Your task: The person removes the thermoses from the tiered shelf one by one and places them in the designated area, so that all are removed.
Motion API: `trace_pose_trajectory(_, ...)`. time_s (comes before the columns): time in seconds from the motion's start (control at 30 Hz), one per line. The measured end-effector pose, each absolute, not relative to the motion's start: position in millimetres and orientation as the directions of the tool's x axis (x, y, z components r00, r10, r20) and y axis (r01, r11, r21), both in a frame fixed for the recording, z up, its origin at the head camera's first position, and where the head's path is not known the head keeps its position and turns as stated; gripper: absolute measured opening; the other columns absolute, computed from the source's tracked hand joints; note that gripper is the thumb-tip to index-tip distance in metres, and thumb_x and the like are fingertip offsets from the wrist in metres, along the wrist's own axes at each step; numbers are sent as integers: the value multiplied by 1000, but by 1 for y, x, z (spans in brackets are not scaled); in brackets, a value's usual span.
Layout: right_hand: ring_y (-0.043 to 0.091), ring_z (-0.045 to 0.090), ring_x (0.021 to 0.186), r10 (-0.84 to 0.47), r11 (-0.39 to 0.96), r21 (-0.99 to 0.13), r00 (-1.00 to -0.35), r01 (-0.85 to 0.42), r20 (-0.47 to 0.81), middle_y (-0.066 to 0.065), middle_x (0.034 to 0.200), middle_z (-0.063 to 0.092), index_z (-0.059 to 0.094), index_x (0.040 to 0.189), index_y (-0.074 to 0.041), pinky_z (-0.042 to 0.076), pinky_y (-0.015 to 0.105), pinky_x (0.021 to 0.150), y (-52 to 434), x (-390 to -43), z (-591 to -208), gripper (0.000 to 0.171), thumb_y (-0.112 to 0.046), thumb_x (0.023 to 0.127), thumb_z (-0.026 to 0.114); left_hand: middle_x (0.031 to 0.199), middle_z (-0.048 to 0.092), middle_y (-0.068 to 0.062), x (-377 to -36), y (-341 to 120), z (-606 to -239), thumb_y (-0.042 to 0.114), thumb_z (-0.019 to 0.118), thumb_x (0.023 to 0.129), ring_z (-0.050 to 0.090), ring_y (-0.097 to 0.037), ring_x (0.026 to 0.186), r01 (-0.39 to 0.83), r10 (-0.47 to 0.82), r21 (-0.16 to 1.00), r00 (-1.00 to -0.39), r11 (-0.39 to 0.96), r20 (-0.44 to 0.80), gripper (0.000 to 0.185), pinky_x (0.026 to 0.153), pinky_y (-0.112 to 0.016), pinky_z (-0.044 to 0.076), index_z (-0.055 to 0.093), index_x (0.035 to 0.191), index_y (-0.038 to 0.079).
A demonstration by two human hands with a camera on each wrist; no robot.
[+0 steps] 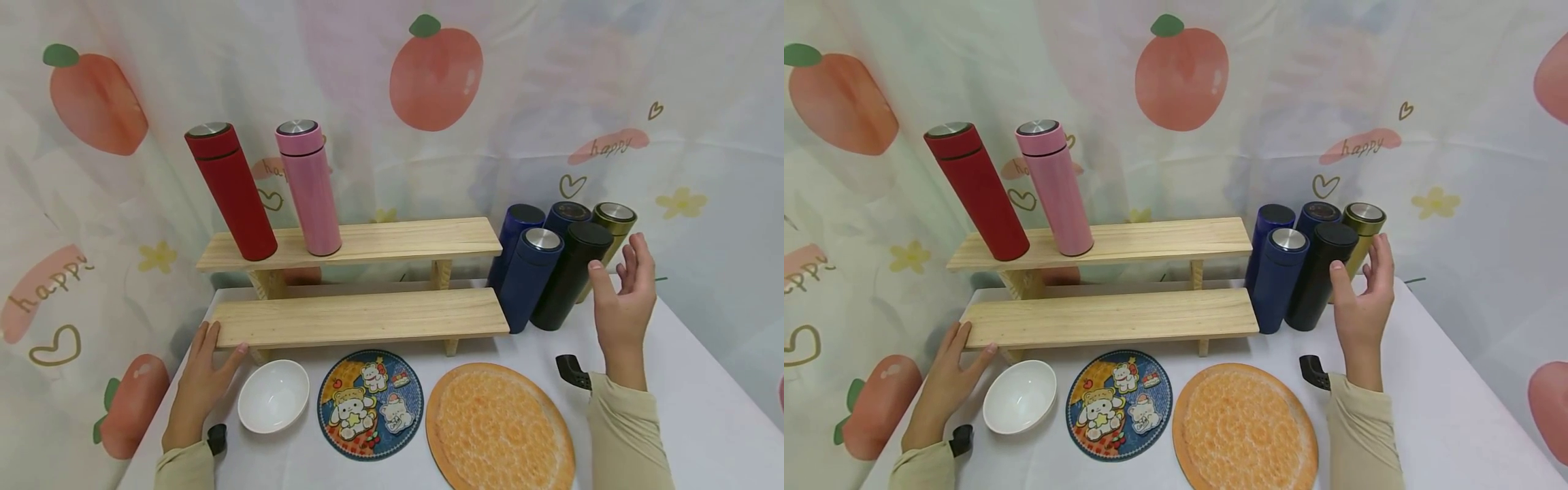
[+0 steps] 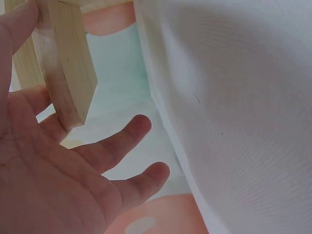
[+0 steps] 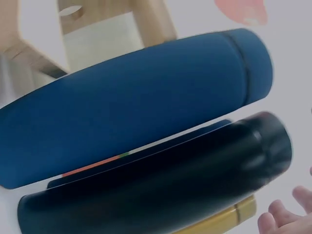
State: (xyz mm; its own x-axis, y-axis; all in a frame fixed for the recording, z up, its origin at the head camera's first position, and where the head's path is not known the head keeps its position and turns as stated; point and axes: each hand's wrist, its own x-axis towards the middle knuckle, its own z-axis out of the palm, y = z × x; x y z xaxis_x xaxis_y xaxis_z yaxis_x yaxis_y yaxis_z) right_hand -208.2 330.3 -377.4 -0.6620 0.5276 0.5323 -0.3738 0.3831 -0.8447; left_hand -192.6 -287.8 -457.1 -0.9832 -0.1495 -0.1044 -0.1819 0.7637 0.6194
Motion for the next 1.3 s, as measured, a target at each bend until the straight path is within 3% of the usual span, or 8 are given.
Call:
trace_pose_trajectory(0.27, 21, 37, 155, 486, 399, -798, -634, -452, 602, -1, 172, 35, 41, 165, -10, 26, 27, 126, 323, -201, -365, 66, -13, 102, 61, 176, -14, -23, -192, -289, -458, 65, 54, 106, 3, -56, 158, -183, -148, 614, -983, 768, -107, 103, 118, -79, 15, 1, 171, 5)
trace_pose_trajectory(0.6, 25, 42, 152, 427, 308, -765, -637, -565, 642, 4, 169, 41, 50, 159, -8, 31, 28, 124, 301, -189, -350, 62, -4, 99, 63, 176, -10, -24, -190, -289, -461, 65, 55, 105, 5, -57, 158, -163, -146, 620, -986, 767, -78, 103, 116, -81, 16, 4, 171, 4)
trace_pose_trajectory(0.87, 25, 44, 151, 284, 378, -700, -644, -606, 711, 10, 168, 42, 48, 160, -5, 33, 30, 123, 279, -193, -351, 61, 1, 101, 61, 176, -15, -22, -193, -289, -460, 65, 55, 106, 1, -54, 159, -178, -141, 618, -984, 766, -109, 104, 118, -78, 15, 1, 171, 6)
trace_pose_trajectory(1.1, 23, 45, 149, 196, 323, -674, -650, -665, 735, 13, 166, 44, 48, 157, 4, 35, 31, 122, 254, -198, -359, 61, 13, 98, 59, 176, -7, -26, -192, -289, -461, 59, 57, 107, 6, -56, 158, -121, -125, 627, -991, 770, -38, 100, 118, -79, 16, 7, 170, 1)
trace_pose_trajectory(1.3, 23, 46, 149, 89, 299, -664, -673, -685, 735, 13, 166, 44, 50, 156, 5, 36, 32, 122, 228, -202, -365, 60, 15, 98, 61, 176, -3, -28, -191, -289, -461, 55, 59, 107, 8, -57, 158, -97, -123, 634, -992, 767, -2, 97, 118, -79, 17, 11, 169, -2)
